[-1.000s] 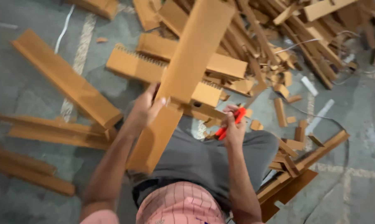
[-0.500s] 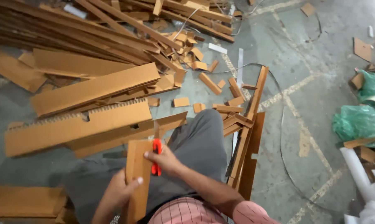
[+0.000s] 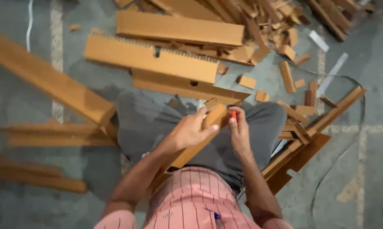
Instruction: The person sits on the floor and uses a red utility knife to cut notches and trim edges on long, rectangular cardboard pieces. They repeatedly pick up a piece, cut a specific section, and place it aside, working through a pile of similar items.
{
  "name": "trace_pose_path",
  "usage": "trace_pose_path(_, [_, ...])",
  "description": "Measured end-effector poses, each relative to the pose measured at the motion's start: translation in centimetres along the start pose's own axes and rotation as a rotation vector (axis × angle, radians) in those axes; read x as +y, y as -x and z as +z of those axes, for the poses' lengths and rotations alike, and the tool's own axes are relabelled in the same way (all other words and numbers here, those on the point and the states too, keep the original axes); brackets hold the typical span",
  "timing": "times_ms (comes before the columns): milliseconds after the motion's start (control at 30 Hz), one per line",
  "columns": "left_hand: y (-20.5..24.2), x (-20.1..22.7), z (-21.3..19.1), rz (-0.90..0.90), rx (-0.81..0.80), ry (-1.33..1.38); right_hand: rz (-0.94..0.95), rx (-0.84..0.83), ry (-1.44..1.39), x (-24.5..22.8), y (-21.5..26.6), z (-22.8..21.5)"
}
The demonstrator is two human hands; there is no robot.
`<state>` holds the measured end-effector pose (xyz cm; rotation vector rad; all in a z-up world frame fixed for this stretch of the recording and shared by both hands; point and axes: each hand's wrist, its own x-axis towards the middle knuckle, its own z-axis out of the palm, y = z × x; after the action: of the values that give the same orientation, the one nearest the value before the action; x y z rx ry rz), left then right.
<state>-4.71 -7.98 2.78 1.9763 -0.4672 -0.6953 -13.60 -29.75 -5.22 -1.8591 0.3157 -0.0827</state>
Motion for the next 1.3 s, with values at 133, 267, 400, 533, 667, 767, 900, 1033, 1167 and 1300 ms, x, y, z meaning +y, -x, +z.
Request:
trace_pose_path(133, [0.2, 0.7, -0.8, -0.003, -0.017, -0.029, -0.086, -0.017, 0.013, -1.3, -0.6, 1.1])
trace_pose_path(267, [-0.3, -0.7, -0.5, -0.015, 0.064, -0.006, -0.349, 0.054, 0.39, -3.2, -0.2, 1.0])
trace_pose_path(400, [-0.4, -1.2, 0.0, 0.009, 0.111, 0.019, -0.359, -0.005, 0.511, -5.6, -0.1, 0.8])
trace_pose_path(533, [-0.4, -1.2, -0.4, -0.058, 0.078, 0.001, -0.37, -0.12, 0.593, -7.4, -0.8, 0.7])
trace_pose_path(667, [0.1, -0.8, -0.6, -0.052, 0.112, 0.007, -0.36, -0.184, 0.666, -8.0, -1.5, 0.2])
trace_pose_path(767, [0.4, -0.3, -0.9, -0.021, 0.134, 0.01, -0.371, -0.209, 0.733, -7.4, -1.9, 0.2])
trace_pose_path(900, [0.4, -0.2, -0.9, -0.008, 0.132, 0.006, -0.407, -0.222, 0.755, -6.3, -2.1, 0.5])
trace_pose_path(1033, [0.4, -0.4, -0.6, -0.036, 0.125, 0.008, -0.433, -0.224, 0.746, -6.1, -2.3, 0.6])
trace_pose_path(1167, [0.3, -0.9, -0.3, 0.013, 0.139, 0.034, -0.428, -0.242, 0.742, -6.2, -2.5, 0.8])
trace_pose_path(1300, [0.3, -1.1, -0.3, 0.012, 0.145, 0.013, -0.413, -0.257, 0.748, -6.1, -2.7, 1.0])
